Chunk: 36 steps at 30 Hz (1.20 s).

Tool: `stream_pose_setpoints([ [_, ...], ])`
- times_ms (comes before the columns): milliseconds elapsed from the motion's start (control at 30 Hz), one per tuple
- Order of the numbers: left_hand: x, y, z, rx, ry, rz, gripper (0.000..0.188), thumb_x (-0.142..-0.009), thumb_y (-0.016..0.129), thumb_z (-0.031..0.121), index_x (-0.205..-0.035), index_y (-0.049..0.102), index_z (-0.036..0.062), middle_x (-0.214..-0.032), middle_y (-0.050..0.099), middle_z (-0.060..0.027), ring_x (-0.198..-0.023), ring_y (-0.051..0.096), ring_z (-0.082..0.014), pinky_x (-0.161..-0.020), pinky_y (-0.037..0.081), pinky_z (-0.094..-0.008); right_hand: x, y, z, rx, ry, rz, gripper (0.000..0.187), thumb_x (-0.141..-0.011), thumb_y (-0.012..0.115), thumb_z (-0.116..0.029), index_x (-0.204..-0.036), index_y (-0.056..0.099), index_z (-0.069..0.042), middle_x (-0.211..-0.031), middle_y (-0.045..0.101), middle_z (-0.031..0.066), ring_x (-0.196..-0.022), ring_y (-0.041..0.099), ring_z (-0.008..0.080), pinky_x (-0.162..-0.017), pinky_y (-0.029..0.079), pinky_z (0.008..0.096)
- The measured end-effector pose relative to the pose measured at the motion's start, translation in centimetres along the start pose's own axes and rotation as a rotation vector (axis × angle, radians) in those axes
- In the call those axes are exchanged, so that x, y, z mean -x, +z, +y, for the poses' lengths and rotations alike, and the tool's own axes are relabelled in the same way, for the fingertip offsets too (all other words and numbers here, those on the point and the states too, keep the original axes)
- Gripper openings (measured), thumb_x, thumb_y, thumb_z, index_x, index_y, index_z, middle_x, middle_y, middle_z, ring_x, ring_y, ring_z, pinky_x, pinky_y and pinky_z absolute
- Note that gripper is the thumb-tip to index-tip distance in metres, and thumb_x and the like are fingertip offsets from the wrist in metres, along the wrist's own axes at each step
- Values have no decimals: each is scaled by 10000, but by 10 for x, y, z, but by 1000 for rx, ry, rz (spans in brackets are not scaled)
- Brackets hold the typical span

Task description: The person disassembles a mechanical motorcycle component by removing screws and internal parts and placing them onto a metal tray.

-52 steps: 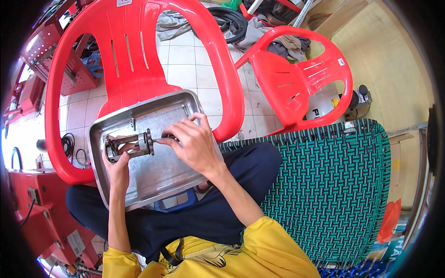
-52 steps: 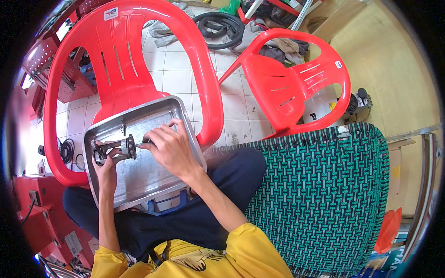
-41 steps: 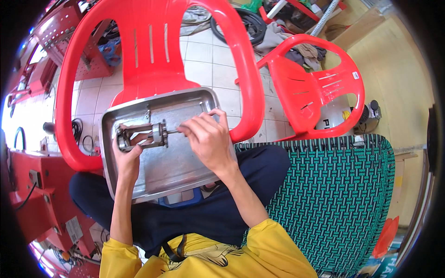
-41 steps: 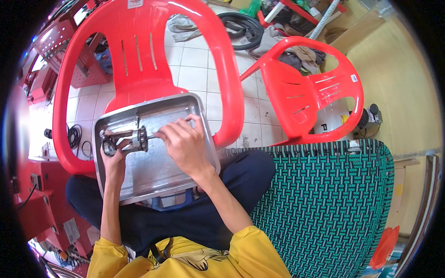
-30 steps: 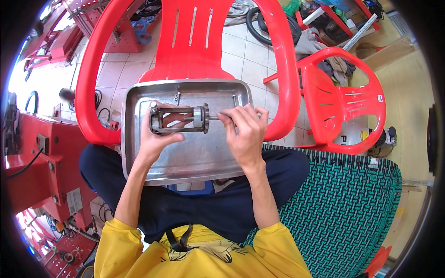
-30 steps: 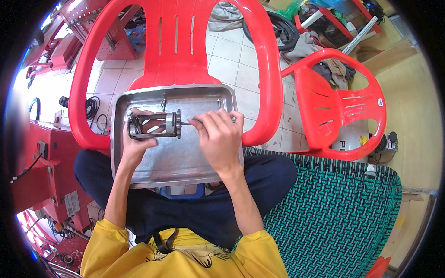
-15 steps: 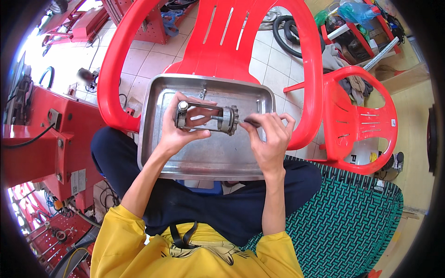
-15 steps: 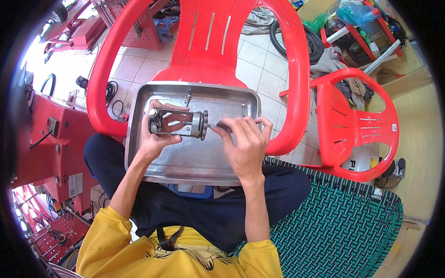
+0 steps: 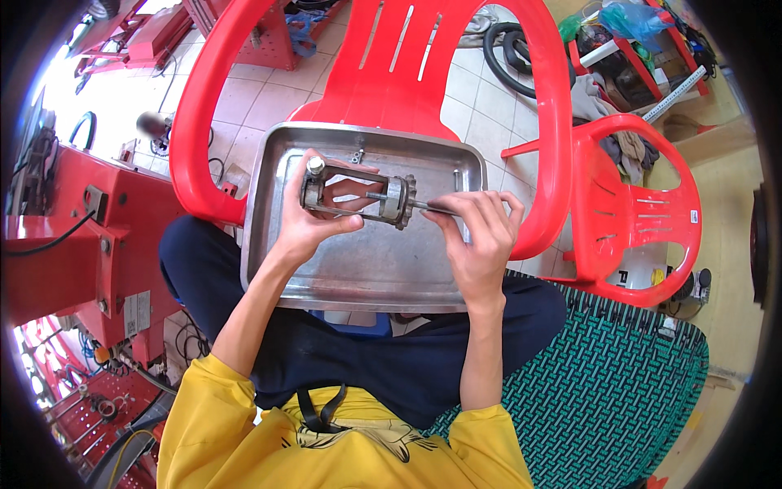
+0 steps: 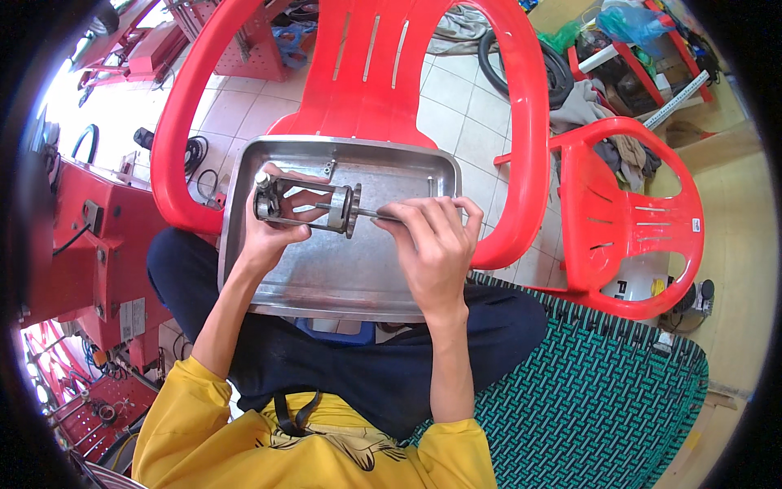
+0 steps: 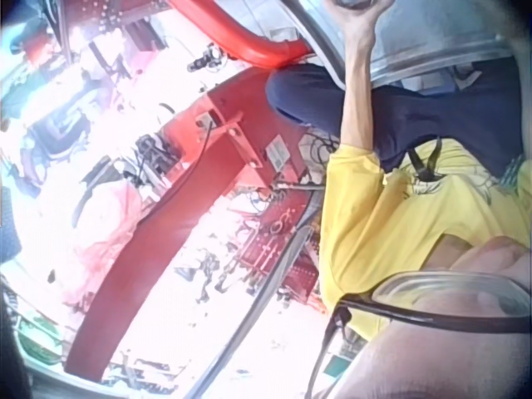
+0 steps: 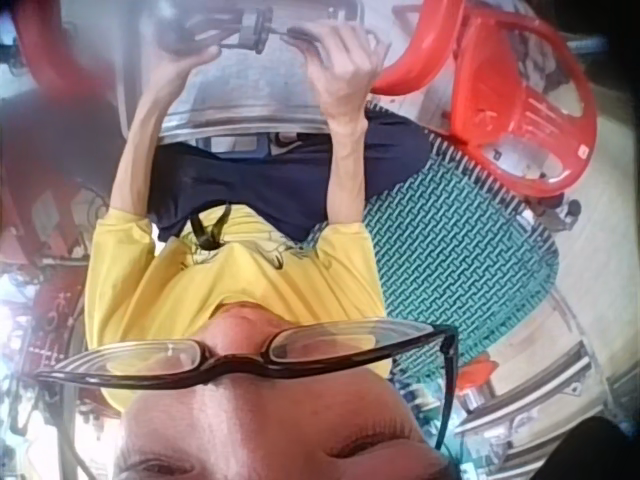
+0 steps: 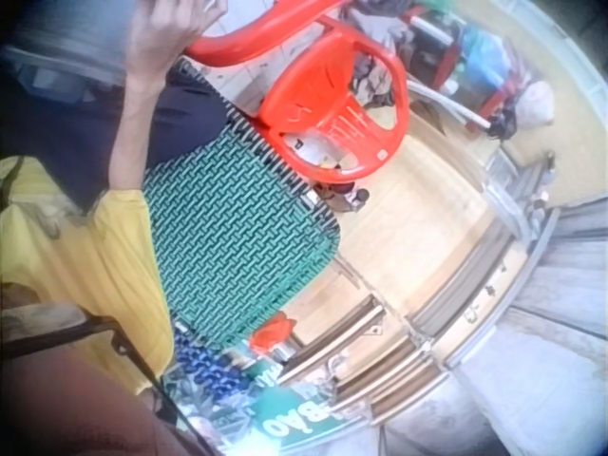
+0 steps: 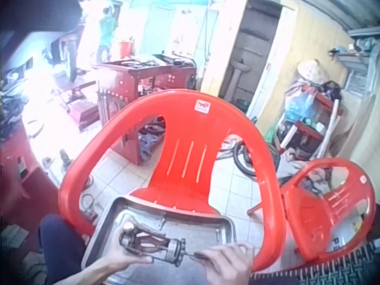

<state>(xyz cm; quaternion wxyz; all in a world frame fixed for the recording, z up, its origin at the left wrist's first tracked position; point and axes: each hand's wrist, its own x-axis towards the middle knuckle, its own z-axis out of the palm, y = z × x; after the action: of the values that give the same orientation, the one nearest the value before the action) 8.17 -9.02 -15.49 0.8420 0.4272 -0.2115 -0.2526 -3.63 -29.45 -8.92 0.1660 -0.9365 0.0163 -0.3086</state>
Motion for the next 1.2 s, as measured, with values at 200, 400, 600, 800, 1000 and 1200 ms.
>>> stream_pose_setpoints([
  [200,0,-3,-4,44,43,-22,697,-735,870,-88,-1239,413,62,-1323,616,-272,-1225,657,-395,-1019,600,-511,2,2,0,5,52,-21,148,-797,842,-168,-898,741,-131,-825,693,-31,-826,646,183,-952,385,395],
  [400,0,-2,-1,16,20,14,783,-731,873,-76,-1345,401,39,-1349,603,-279,-1208,668,-382,-1013,601,-515,0,-2,3,52,33,-38,154,-792,843,-166,-905,745,-127,-833,695,-27,-843,640,181,-968,378,406],
  [600,3,-2,0,62,30,25,821,-732,865,-84,-1393,388,9,-1336,610,-283,-1218,658,-395,-1030,587,-528,0,0,2,21,38,5,165,-778,854,-173,-897,746,-136,-826,696,-32,-834,638,170,-964,378,404],
  [800,0,-1,1,56,34,29,815,-738,873,-66,-1392,393,3,-1330,610,-285,-1219,655,-393,-1034,582,-532,3,0,7,62,51,14,183,-778,861,-208,-896,745,-131,-816,707,-24,-817,643,171,-953,379,400],
  [1000,2,-1,0,30,20,65,860,-727,901,-30,-1424,398,15,-1322,624,-268,-1206,666,-366,-1026,586,-527,-3,-4,2,24,59,-2,163,-813,842,-215,-887,740,-112,-800,703,-6,-820,647,177,-950,379,403],
  [1200,3,1,1,22,10,79,875,-720,891,-54,-1435,391,10,-1317,629,-264,-1202,671,-368,-1016,595,-516,-1,-2,2,38,73,-20,154,-813,841,-200,-878,738,-106,-809,707,-3,-823,649,181,-949,376,407],
])
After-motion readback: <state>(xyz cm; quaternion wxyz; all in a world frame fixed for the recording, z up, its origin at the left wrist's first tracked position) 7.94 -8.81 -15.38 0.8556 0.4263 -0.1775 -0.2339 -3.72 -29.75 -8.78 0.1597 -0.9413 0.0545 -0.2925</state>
